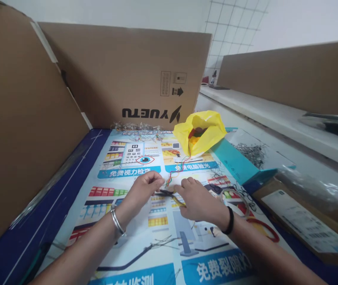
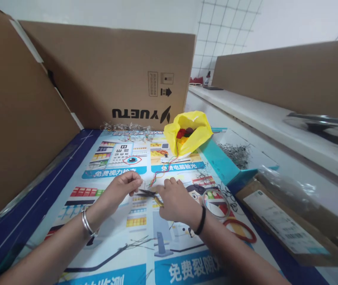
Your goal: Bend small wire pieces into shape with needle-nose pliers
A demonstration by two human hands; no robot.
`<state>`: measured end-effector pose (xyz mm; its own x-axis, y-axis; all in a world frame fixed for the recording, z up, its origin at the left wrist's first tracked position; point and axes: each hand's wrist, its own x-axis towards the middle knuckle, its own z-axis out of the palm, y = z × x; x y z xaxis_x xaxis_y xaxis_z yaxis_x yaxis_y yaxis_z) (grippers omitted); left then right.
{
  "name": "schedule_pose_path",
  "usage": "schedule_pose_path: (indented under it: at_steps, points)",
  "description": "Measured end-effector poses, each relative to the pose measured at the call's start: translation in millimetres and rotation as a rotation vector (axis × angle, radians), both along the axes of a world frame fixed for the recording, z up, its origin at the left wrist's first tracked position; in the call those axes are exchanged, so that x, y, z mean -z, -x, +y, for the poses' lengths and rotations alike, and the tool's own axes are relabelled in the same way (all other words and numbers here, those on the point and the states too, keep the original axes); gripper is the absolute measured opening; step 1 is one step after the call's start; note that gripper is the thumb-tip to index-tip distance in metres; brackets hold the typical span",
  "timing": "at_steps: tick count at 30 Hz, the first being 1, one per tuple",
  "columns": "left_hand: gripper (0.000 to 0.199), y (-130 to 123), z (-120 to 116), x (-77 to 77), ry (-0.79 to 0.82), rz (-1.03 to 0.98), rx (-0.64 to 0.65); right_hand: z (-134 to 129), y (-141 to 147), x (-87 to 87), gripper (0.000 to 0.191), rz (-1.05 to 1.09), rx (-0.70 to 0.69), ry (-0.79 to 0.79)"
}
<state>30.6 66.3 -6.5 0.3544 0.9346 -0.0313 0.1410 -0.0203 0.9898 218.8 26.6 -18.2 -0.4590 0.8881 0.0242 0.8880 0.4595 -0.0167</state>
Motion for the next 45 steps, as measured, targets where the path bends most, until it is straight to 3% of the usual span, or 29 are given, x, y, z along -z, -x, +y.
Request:
schedule_pose_path:
  at_steps: [5,14,20,24,33,45]
  points:
    - [0.017,7,4,-5.2,-0.006,-0.012,0.012,6,10,-1.9,0.047,-0.095,0.011,0.009]
    - [0.014,11,9,-10.1,-0.069,0.008,-0.051,4,9,12.3,0.013,-0.112,0.056,-0.121]
    - [0.016,14,12,-4.3,-0.127,0.050,-0.094,2,-3,4.3,0.020,0.114,-0.004,-0.175]
    - [0.016,13,10,-3.9,-0.212,0.171,-0.106,-1,-10,-3.3,0.025,0.223,-0.045,-0.320]
    - [0.018,6,-1,-7.1,-0.327,0.287,0.000,-3,-10,-12.4,0.025,0.006,-0.092,-0.444]
    - [0.021,3,-6,-8.3,-0.339,0.347,0.103,-1,-17,-16.8,0.026,-0.012,-0.132,-0.431]
